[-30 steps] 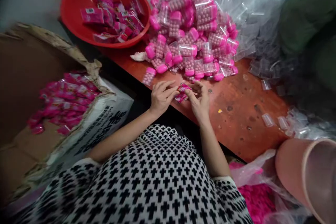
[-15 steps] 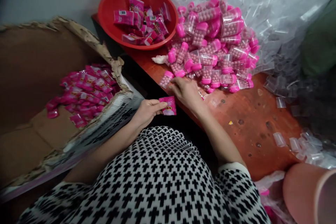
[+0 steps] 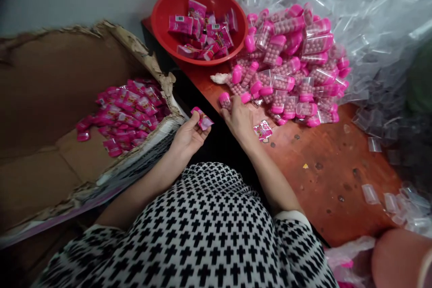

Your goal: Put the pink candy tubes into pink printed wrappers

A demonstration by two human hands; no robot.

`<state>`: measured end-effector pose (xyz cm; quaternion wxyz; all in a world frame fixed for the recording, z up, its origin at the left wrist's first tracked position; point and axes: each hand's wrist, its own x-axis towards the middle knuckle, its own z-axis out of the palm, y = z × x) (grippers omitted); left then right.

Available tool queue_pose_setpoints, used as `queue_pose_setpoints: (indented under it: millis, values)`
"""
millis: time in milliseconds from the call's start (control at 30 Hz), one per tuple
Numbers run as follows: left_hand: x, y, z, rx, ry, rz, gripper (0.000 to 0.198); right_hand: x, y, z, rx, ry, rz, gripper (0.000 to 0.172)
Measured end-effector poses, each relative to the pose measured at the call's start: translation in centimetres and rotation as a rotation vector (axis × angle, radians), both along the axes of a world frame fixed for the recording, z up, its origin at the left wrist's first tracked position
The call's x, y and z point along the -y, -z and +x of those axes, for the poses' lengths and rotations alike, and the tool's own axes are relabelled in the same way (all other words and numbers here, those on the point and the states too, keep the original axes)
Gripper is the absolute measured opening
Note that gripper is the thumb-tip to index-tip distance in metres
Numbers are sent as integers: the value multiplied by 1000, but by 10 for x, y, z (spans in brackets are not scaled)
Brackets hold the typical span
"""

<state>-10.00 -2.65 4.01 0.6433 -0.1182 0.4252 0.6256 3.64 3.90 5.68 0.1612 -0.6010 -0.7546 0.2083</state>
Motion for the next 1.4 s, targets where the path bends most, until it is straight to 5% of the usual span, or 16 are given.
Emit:
queue_pose_setpoints:
  millis: [133,267,633,833,1033,1267,1400]
  values:
    - [-8,-2,7,52,-41,-45,9,36,-3,23,-645,131,-209,33]
    - [-13,-3,19,88,-42,2,9,71,-7,27,-941,212,-382,34]
    - [-12,-5,41,-105,117,179,29,79,3,27,-1061,269,-473,36]
    - [-12,-10,43,-119,242,252,39,79,13,32,-1047,270,-362,31]
    - [-10,-10,47,-176,398,278,39,81,18,33,-1019,259,-292,31]
    - [-20,-10,40,-239,512,308,35,72,19,37,-1234,230,-521,30]
    - [-24,-9,37,-325,556,319,31,73,21,36,-1118,263,-367,29]
